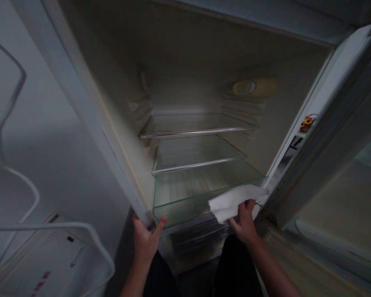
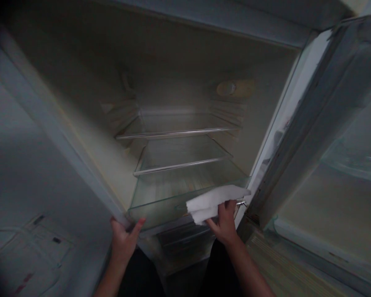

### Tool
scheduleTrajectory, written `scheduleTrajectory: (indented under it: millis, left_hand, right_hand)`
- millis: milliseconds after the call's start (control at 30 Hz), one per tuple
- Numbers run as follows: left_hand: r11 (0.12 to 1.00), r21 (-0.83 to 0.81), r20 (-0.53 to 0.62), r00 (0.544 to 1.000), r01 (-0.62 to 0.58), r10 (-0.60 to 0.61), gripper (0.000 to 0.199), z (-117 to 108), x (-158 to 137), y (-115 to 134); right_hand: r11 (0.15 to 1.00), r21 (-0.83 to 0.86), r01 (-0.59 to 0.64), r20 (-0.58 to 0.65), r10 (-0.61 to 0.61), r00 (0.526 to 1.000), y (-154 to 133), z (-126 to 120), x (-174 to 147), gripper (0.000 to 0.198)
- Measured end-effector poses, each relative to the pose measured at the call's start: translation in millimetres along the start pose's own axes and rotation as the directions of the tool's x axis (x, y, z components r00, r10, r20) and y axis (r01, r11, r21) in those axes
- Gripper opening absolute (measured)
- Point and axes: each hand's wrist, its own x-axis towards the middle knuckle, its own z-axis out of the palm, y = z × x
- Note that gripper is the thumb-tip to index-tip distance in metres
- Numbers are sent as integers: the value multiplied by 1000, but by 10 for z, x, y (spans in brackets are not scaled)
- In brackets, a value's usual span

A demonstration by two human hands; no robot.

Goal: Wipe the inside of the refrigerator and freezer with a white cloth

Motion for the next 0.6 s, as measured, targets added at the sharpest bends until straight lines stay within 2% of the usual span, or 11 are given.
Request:
scheduleTrajectory:
  millis: [133,267,367,433,533,600]
  left_hand:
    - [999,-31,-67,997,-38,36,94,62,-9,16]
    - [1000,-19,-132,991,-22,20,85,122,5,-20]
    - [999,33,-138,990,-31,35,74,114,20,-89]
    - [996,17,-97,991,-90,91,66,91,23,-142]
    - [986,-26,-43,986,-163,161,56,60,17,-215]
    - [985,4,-43,984,-174,174,57,53,12,-260]
  right_hand:
    - [989,-122,-78,-38,74,997,-352,302,237,41]
    - [978,-204,-32,104,54,993,-766,606,268,36]
    - [979,-186,82,255,-32,966,-1021,778,257,32]
    - [975,-143,172,327,-118,938,-1148,873,281,32]
    - [944,-57,324,372,-280,885,-1299,1035,346,34]
    - [903,6,429,384,-398,833,-1378,1177,381,35]
